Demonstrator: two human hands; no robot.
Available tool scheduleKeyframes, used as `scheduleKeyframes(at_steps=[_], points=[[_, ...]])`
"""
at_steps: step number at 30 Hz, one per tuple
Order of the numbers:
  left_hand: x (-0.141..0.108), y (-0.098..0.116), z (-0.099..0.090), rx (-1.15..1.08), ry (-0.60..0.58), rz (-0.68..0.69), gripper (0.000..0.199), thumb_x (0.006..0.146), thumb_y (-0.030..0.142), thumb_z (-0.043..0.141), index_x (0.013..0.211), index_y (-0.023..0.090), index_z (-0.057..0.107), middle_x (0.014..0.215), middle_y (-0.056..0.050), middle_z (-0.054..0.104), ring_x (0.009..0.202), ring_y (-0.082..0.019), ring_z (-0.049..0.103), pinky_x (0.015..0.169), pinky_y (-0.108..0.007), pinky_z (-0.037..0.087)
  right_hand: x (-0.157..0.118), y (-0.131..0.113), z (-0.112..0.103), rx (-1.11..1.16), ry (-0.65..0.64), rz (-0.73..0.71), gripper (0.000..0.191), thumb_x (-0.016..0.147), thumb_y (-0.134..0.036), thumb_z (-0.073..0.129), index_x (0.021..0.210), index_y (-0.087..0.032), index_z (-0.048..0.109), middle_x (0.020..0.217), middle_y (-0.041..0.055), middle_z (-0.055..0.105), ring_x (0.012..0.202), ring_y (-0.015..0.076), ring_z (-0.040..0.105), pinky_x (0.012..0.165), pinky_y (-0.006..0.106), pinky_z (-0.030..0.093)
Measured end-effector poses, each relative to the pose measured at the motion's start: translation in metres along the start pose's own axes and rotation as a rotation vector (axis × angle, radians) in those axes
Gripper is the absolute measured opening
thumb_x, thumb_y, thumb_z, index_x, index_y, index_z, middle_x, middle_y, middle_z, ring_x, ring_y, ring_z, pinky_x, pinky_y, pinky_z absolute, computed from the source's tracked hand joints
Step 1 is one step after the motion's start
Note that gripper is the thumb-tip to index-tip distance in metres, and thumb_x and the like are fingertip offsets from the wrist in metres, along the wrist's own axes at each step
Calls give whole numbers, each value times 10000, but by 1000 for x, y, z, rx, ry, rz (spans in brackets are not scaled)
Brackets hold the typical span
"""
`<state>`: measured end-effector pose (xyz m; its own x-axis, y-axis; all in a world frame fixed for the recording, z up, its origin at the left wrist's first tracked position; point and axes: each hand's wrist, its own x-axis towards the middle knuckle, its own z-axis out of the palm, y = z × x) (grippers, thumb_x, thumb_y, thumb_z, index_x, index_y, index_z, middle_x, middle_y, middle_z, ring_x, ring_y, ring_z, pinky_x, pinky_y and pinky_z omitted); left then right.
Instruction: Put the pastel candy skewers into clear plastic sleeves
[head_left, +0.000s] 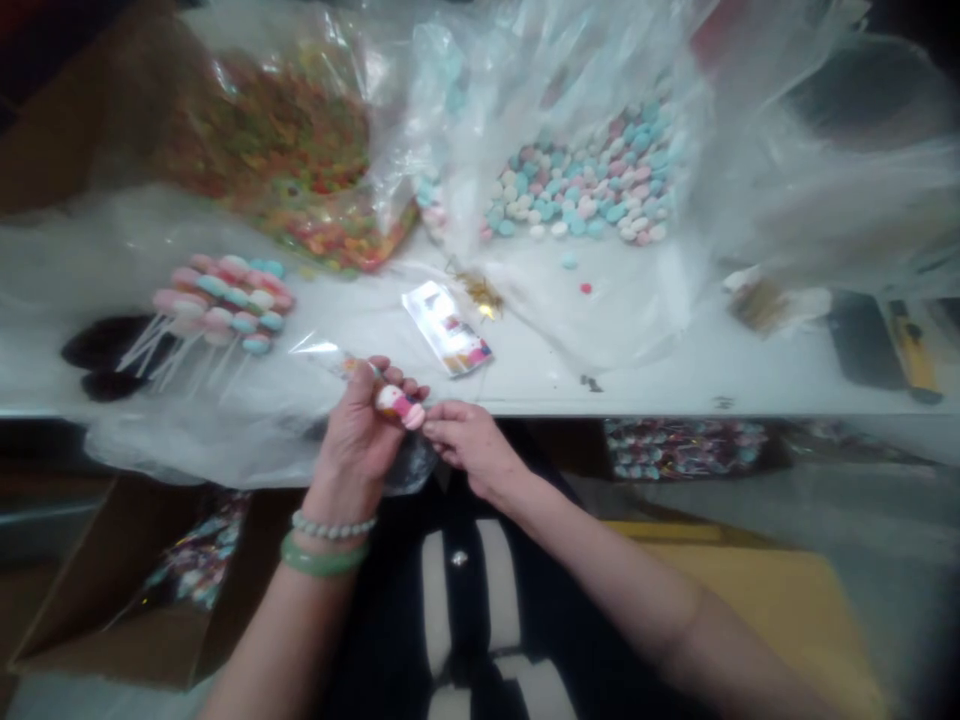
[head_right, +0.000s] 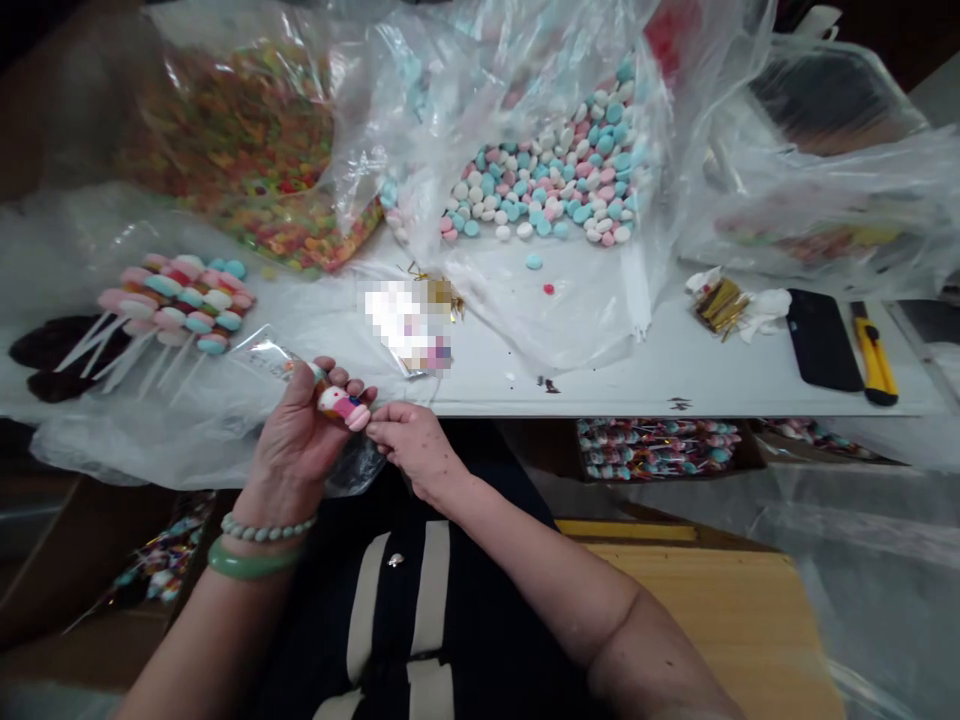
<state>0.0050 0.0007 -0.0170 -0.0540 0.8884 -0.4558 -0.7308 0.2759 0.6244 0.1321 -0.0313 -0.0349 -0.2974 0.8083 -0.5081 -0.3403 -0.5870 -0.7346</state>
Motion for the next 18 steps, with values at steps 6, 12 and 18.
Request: scheduleKeyframes(at_steps=[6,12,18], points=[[-5,-13,4,11,35,-32,214,911,367,631,861,160,604,684,13,580,615,-138,602,719,-331,572,-1,10,-3,-373,108,-386,98,782,-227,583,702,-189,624,678,-24,599,655,121,533,655,245,418],[-6,-10,5,17,109,21,204,938,369,588,898,169,596,671,25,572,572,-114,574,731,-312,565,-9,16,-6,-1158,108,-706,242,955,-174,440,977,-185,681,981,81,705,912,199,643,778,285,447],[-4,-11,3,58,151,-47,231,922,402,607,906,173,578,675,9,586,605,-153,620,724,-353,586,-4,13,-7,-1157,163,-686,215,970,-164,462,983,-201,674,1003,64,712,954,187,647,825,270,455]])
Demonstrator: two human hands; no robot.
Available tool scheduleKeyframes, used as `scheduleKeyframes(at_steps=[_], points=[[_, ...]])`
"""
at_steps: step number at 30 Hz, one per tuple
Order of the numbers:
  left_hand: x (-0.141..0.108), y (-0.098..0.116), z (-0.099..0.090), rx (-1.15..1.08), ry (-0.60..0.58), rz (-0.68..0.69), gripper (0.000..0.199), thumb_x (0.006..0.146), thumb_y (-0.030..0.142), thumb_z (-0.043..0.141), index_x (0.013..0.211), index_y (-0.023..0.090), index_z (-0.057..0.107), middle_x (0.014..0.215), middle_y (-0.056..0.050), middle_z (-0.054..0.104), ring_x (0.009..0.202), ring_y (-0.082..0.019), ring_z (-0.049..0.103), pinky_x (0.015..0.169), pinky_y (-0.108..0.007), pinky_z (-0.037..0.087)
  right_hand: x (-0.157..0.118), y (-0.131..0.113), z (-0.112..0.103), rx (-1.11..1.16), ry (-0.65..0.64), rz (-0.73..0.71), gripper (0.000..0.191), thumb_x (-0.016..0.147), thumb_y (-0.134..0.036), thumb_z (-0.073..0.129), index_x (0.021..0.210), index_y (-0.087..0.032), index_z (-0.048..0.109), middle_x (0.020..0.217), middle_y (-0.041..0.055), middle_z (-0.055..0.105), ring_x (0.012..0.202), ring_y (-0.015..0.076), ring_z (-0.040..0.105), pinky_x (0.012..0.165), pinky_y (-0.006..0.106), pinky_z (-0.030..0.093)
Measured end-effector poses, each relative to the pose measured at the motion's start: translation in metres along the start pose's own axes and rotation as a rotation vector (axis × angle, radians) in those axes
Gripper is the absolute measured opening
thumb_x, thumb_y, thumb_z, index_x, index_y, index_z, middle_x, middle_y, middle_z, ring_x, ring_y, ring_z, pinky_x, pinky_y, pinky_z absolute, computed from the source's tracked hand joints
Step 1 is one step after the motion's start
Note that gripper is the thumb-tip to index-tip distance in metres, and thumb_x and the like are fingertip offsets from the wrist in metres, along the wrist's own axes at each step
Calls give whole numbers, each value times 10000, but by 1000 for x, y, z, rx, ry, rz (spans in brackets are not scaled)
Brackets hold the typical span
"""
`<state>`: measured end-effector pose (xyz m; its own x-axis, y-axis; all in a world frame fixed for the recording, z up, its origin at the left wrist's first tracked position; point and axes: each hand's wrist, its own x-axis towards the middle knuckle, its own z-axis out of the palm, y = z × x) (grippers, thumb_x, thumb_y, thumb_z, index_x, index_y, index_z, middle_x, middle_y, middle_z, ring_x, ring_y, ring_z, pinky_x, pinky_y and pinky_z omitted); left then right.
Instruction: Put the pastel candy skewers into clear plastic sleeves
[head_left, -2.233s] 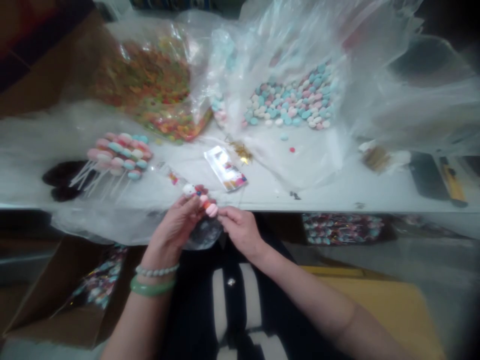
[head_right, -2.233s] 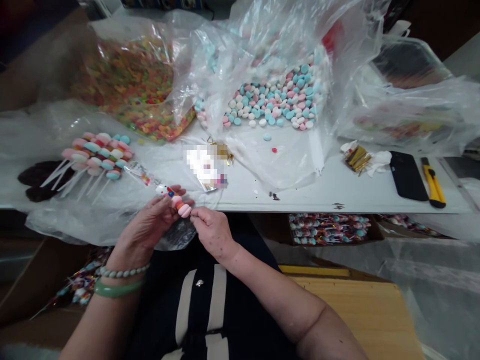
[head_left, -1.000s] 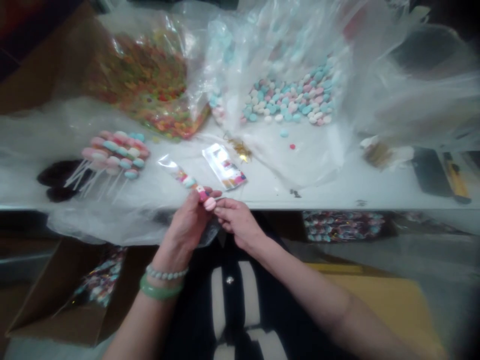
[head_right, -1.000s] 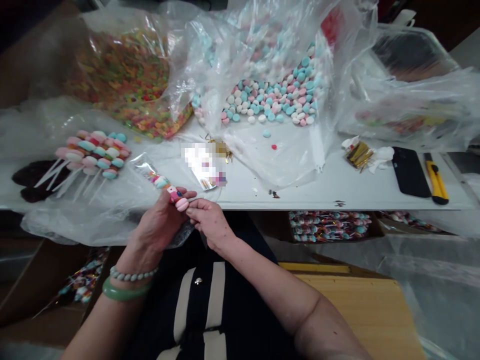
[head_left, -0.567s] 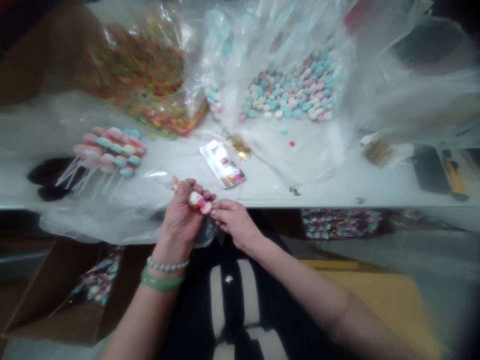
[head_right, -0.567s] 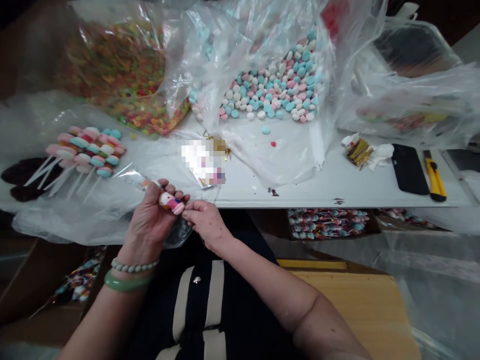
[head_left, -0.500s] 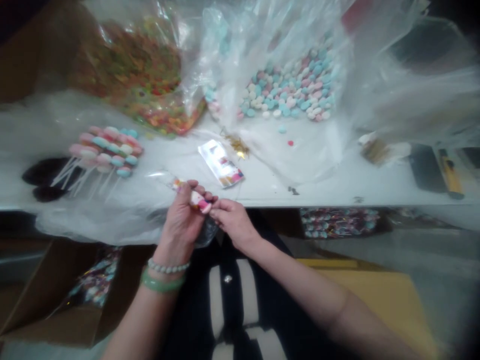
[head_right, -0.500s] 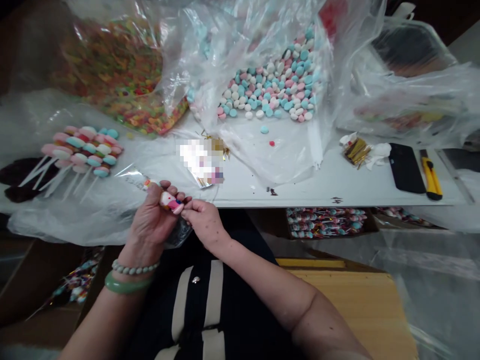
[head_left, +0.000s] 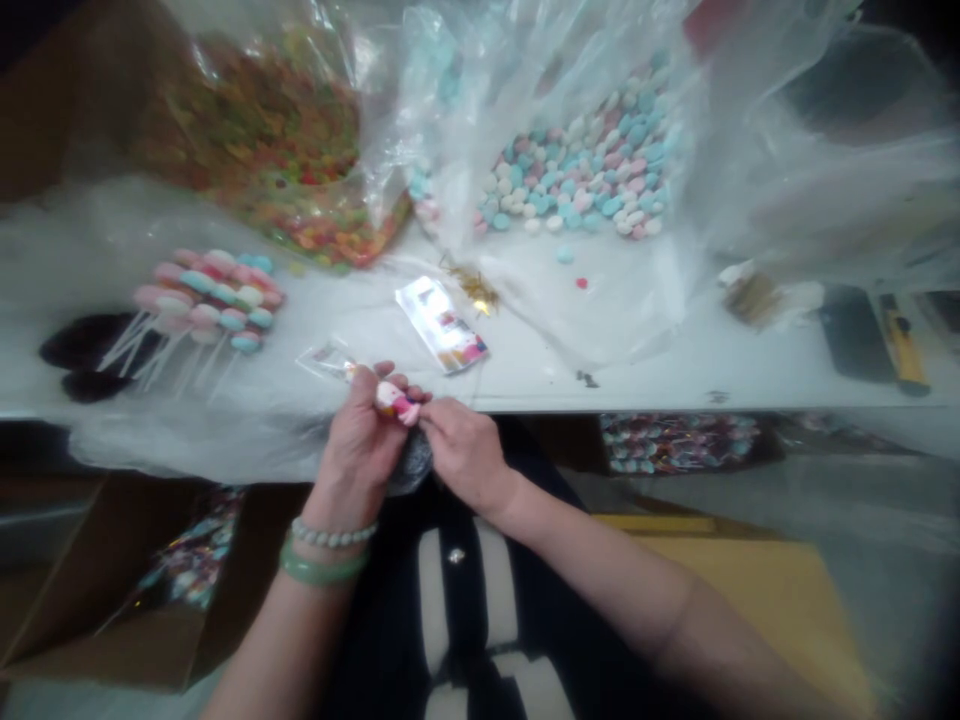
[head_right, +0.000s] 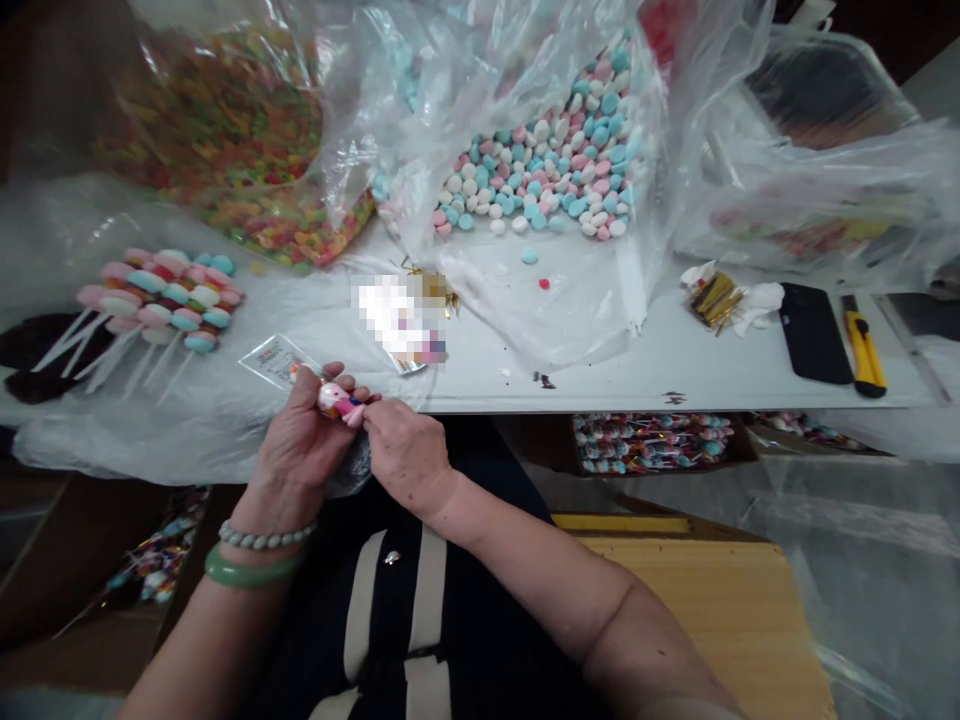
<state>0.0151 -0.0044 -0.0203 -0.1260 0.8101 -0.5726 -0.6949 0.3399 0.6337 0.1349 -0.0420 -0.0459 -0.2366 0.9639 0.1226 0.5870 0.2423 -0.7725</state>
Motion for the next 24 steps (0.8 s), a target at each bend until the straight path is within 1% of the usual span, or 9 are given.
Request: scheduleKeyframes(at_steps=[2,4,8,11,14,17,20,22,24], points=[[3,5,-5,56,47,-8,218,919,378,616,918,162,583,727,-20,627,663,-183,663,705,-358,593,3,4,-1,57,11,33,192,960,-156,492,964,-209,677,995,42,718,948,178,647,848,268,453],[5,10,-10,126,75,-8,186,919,334,619,932,150,596,785,-51,662,705,-204,690,691,-355,598,5,8,-3,87,10,32,178,947,-146,520,950,-217,684,976,27,720,928,173,649,833,265,453],[3,17,-15,204,80,-32,146,957,254,538,914,131,604,804,-79,694,706,-209,704,673,-334,600,7,14,-9,84,-20,-47,173,952,-165,537,973,-221,699,974,22,721,906,162,654,787,250,446],[-1,20,-15,225,93,-60,232,1000,269,444,912,122,600,787,-91,704,687,-194,699,674,-313,596,6,21,-11,1,-54,-130,214,980,-193,495,1035,-217,701,966,35,715,898,163,649,739,247,428],[-4,20,-12,254,90,-98,312,1017,322,393,912,113,600,799,-123,712,700,-209,702,700,-337,595,4,26,-10,-151,-81,-189,241,989,-210,467,1032,-214,704,878,46,691,802,161,623,659,255,385],[-6,16,-6,262,62,-101,331,1023,310,369,913,107,606,791,-134,713,695,-199,696,720,-327,584,4,25,-8,-223,-56,-211,272,996,-210,435,1053,-223,701,886,61,695,799,161,612,662,259,374],[-8,9,-2,266,42,-113,362,1029,322,345,928,104,616,777,-127,710,653,-170,673,706,-295,572,5,19,-6,-141,-34,-184,289,993,-202,423,1074,-226,699,970,76,714,882,175,635,726,261,413],[-7,7,-3,258,25,-140,400,1028,361,339,934,102,629,794,-133,711,653,-173,671,711,-307,575,6,16,-5,4,-25,-112,259,976,-194,456,1033,-227,707,1016,66,721,931,178,647,788,263,442],[-4,8,-7,240,16,-130,391,1015,390,383,924,108,638,828,-133,714,692,-188,685,722,-328,583,6,14,-5,185,-8,-17,218,947,-178,507,976,-238,715,1022,37,730,948,172,655,849,269,457]])
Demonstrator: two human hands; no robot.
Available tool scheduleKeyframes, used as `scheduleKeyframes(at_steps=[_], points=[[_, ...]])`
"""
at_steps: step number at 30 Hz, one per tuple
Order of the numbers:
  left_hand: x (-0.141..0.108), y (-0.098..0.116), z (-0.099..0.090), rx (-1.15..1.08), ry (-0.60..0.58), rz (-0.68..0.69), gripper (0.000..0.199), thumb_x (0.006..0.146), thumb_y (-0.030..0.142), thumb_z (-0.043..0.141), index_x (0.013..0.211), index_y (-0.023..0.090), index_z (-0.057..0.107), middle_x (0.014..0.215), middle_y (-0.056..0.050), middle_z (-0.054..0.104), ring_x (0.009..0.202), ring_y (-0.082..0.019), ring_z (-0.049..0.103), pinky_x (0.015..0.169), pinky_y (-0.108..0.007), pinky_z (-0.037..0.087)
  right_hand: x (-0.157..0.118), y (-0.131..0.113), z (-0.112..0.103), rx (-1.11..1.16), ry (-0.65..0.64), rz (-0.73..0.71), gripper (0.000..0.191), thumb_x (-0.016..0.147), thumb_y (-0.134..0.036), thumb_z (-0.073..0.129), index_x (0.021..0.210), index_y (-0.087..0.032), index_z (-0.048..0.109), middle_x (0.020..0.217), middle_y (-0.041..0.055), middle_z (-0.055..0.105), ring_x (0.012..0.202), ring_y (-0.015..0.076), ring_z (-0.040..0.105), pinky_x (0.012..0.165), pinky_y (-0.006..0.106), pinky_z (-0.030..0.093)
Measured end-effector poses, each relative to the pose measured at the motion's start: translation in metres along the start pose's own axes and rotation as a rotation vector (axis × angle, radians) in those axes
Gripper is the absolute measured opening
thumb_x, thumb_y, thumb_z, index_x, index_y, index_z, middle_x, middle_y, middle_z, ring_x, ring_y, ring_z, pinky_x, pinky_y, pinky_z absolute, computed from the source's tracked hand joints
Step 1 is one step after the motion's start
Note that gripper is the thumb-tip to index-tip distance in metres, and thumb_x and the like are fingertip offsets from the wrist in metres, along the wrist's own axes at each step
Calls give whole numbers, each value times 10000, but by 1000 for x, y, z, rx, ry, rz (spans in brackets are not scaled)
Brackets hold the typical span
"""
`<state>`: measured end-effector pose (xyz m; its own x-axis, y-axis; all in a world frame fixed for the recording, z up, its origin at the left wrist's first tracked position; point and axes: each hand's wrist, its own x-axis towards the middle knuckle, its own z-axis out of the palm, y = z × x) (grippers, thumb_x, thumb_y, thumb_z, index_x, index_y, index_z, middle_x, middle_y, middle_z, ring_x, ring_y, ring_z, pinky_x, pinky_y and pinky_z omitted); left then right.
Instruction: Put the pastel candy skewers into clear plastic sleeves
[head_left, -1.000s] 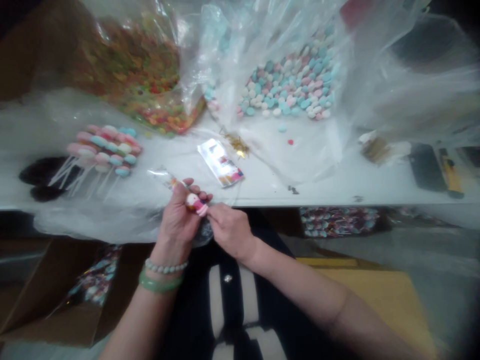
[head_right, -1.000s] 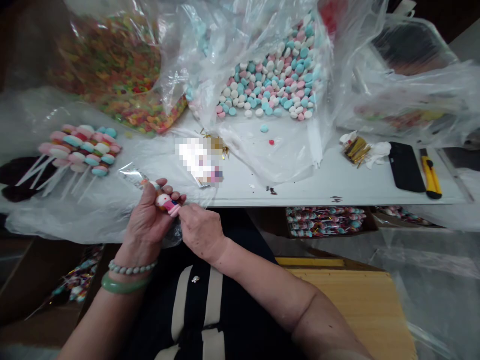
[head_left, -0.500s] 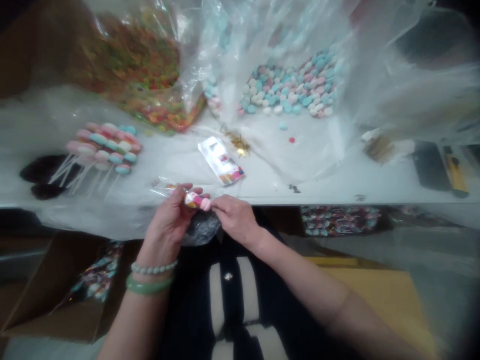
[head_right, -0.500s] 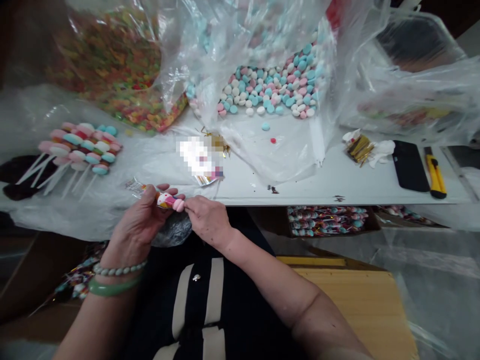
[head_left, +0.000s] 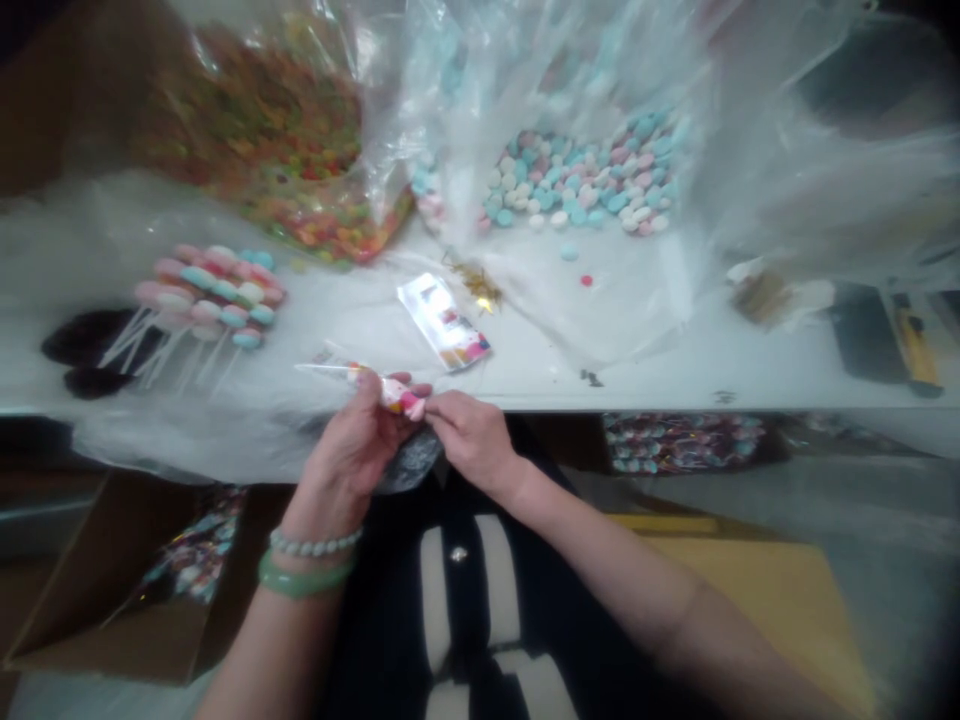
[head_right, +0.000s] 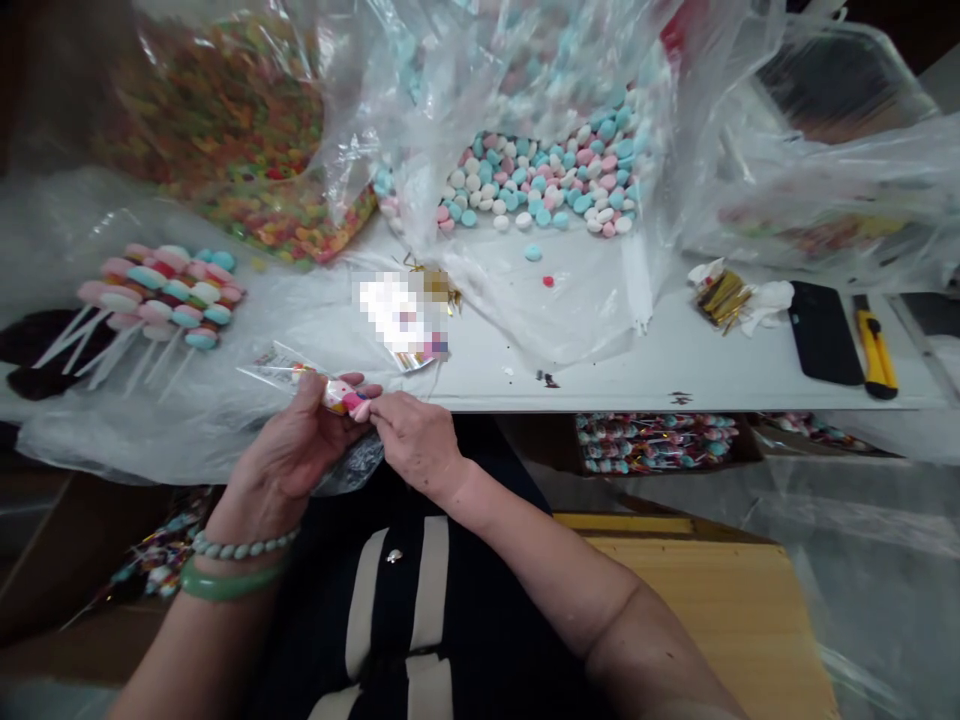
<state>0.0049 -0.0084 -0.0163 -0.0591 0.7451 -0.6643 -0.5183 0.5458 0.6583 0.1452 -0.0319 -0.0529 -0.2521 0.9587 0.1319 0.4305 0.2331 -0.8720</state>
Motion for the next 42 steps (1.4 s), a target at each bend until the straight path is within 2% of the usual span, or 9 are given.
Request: scheduleKeyframes(at_steps=[4,7,16,23,27,31,36,39,42], points=[[6,5,-10,-47,53,125,198,959,301,538,882,140,625,849,-92,719,769,-212,709,689,-325,590,1,-2,-2,344,-19,197,169,883,-173,574,861,-236,730,920,-13,741,884,169,667,838,279,477],[9,8,-14,-39,80,165,125,937,240,559,884,146,623,834,-86,721,745,-222,716,621,-310,584,3,-4,-4,443,-80,275,135,852,-182,607,836,-222,735,883,-23,739,853,170,668,797,271,482],[5,9,-16,106,71,149,178,934,283,549,925,128,636,774,-85,717,683,-223,710,597,-311,587,-1,2,-1,217,-26,-16,226,905,-136,561,963,-252,746,1021,5,746,963,165,676,905,286,481],[6,15,-18,199,115,40,274,963,296,479,846,134,666,687,-60,690,568,-165,645,540,-256,552,-2,10,-7,142,-128,-1,208,903,-162,590,980,-275,746,1044,-9,744,974,168,676,898,276,485],[10,10,-21,244,135,92,300,972,312,469,821,139,663,617,-52,649,506,-159,607,505,-255,527,-1,9,-7,221,-150,-16,209,881,-142,593,939,-271,748,1037,-15,747,959,168,676,889,280,482],[10,-1,-17,197,116,252,189,884,348,643,866,162,666,658,-32,650,532,-151,603,510,-233,504,0,0,0,415,-67,115,158,849,-177,603,843,-258,739,957,-16,741,922,175,664,891,302,469],[2,-6,-10,210,-21,282,171,861,336,672,895,169,652,799,-51,700,699,-179,663,676,-276,562,1,-5,2,672,-22,432,114,788,-229,582,768,-202,691,604,-45,543,596,123,503,616,245,418],[0,-8,-11,243,-62,203,228,781,320,748,896,141,666,829,-61,711,731,-189,677,723,-297,574,1,-4,1,667,1,451,125,778,-262,574,770,-195,679,594,-48,502,596,120,471,599,238,393],[3,-9,-14,232,-4,172,314,719,362,784,886,124,666,778,-64,710,695,-190,678,706,-307,579,1,-3,1,613,13,396,133,771,-264,571,782,-196,685,645,-37,561,656,134,515,655,250,420]])
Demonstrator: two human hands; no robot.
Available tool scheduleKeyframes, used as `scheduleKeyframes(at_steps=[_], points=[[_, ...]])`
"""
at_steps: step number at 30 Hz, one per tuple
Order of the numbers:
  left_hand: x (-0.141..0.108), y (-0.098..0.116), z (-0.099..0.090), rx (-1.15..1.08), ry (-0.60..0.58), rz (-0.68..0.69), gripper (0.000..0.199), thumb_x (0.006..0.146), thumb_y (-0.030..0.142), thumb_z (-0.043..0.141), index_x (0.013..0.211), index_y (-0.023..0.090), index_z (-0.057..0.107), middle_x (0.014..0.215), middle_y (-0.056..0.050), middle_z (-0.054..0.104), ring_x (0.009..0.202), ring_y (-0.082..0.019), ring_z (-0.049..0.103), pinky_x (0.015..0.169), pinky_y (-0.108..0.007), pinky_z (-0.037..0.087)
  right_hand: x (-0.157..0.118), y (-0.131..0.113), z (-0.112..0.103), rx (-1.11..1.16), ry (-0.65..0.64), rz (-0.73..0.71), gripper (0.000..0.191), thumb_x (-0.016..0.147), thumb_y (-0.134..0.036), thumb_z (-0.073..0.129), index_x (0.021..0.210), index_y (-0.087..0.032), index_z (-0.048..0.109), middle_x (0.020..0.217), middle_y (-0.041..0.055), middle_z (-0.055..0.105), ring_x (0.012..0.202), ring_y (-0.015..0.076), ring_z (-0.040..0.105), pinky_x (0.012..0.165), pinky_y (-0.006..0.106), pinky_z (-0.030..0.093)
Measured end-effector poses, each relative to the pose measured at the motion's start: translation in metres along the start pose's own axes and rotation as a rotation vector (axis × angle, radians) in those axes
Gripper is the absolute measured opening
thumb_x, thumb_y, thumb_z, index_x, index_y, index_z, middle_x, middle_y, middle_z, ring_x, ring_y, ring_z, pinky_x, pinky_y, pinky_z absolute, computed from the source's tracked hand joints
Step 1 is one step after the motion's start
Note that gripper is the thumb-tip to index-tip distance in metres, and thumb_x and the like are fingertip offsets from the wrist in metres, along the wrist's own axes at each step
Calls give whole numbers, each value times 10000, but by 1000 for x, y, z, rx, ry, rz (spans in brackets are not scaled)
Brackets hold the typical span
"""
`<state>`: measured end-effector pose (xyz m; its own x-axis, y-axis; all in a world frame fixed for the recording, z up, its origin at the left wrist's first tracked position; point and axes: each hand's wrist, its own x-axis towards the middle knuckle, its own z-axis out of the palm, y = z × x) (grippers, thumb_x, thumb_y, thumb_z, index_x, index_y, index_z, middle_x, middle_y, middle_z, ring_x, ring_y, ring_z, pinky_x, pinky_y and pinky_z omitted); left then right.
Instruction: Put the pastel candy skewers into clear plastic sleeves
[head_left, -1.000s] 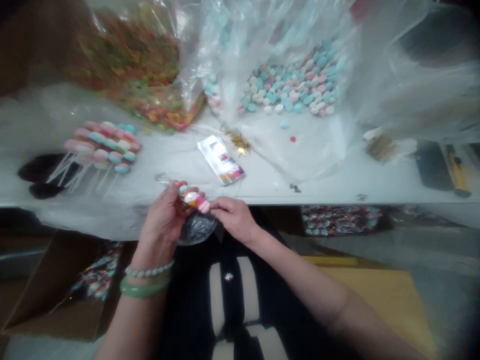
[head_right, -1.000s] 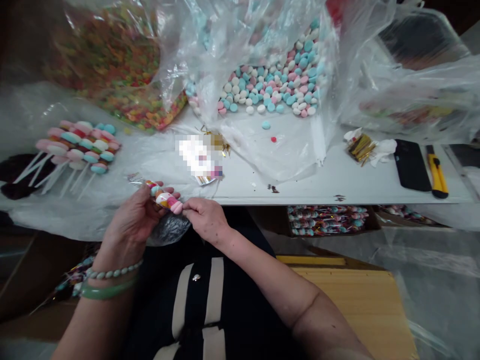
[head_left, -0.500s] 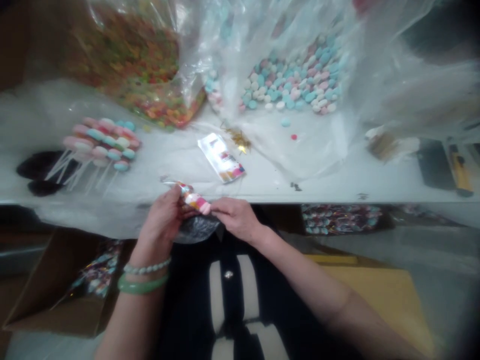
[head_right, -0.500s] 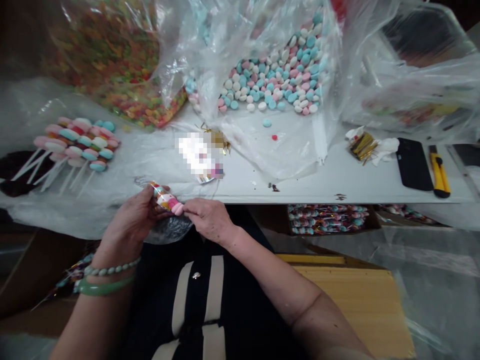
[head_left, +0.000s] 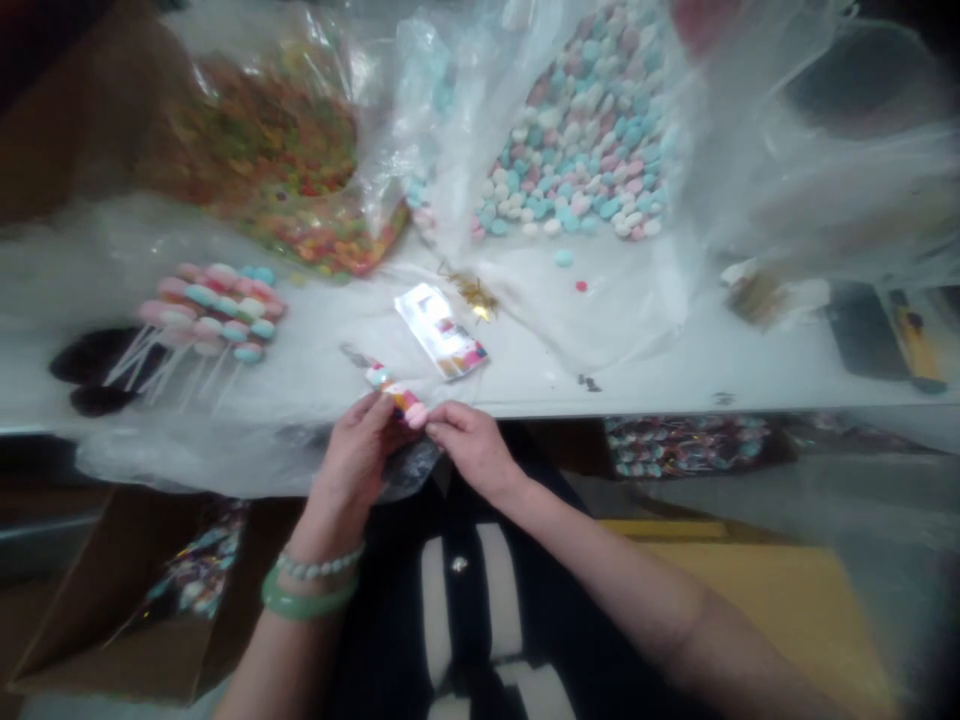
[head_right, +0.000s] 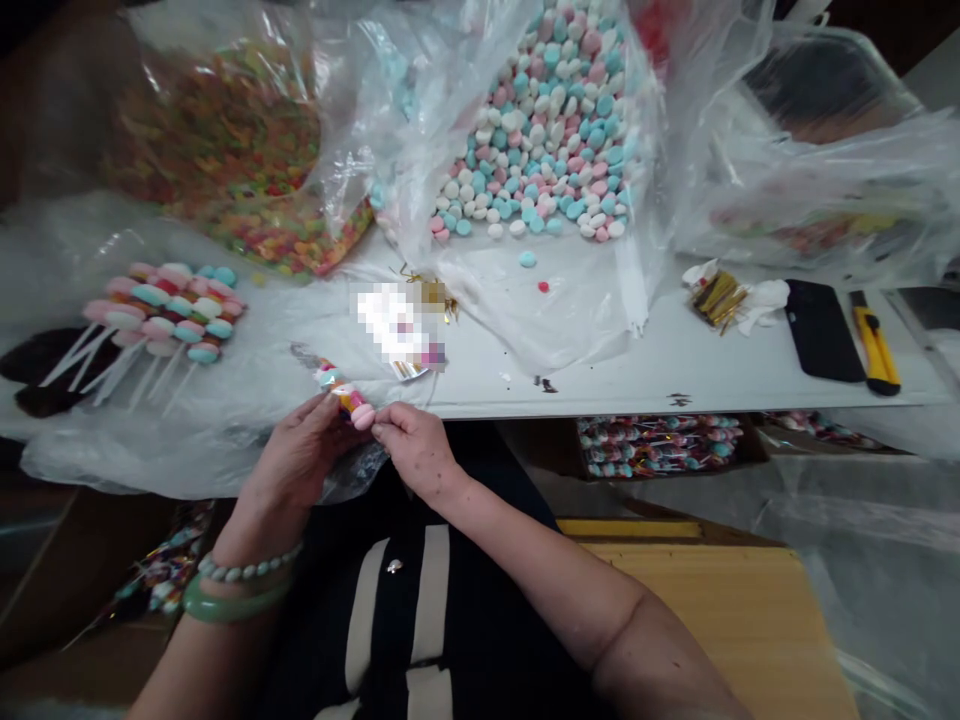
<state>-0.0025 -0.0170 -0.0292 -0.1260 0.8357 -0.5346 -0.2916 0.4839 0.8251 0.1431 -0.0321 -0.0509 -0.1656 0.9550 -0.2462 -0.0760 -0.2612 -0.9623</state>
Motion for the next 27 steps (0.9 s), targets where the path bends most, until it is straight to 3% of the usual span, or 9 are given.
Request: scheduleKeyframes(at_steps=[4,8,12,17,19,23,27], points=[[2,-1,-2,73,23,13,377,678,354,793,953,130,665,774,-65,724,640,-194,677,678,-319,577,1,2,-1,-33,23,-50,139,779,-249,563,788,-206,695,783,-16,680,778,166,596,771,280,463],[-1,5,-7,152,-98,-28,395,684,374,803,968,123,694,786,-82,728,673,-197,682,694,-308,567,2,3,-4,-65,48,-118,150,794,-245,569,803,-230,718,858,-17,721,826,179,626,819,294,473],[-1,17,-16,198,-229,-92,466,639,301,872,1037,127,703,977,-114,732,821,-213,693,723,-276,551,1,2,-5,-83,32,-129,155,796,-243,570,801,-222,723,822,-19,711,784,170,621,771,278,468],[6,22,-12,-284,-102,-148,394,749,407,798,1010,143,666,995,-112,710,941,-266,681,819,-395,567,-3,0,-3,-96,-31,-128,149,792,-253,580,773,-207,721,761,-19,701,731,161,613,726,266,451],[6,19,-4,-428,-109,-150,393,790,430,760,1033,144,644,920,-90,697,913,-268,681,792,-411,571,-4,0,0,-114,-51,-135,157,792,-247,574,775,-208,725,764,-14,708,743,167,623,735,271,450],[0,4,17,-468,-111,-69,302,813,335,749,1019,145,636,681,-8,596,664,-177,625,589,-265,512,-4,3,8,-158,26,-116,157,797,-256,565,735,-200,699,724,-8,689,704,171,609,690,271,440],[-2,1,21,-542,-93,-82,172,899,289,645,938,123,625,658,-9,561,632,-140,588,638,-242,508,-4,2,11,-189,83,-136,185,834,-298,564,716,-199,664,728,-7,674,689,167,589,664,267,434]])
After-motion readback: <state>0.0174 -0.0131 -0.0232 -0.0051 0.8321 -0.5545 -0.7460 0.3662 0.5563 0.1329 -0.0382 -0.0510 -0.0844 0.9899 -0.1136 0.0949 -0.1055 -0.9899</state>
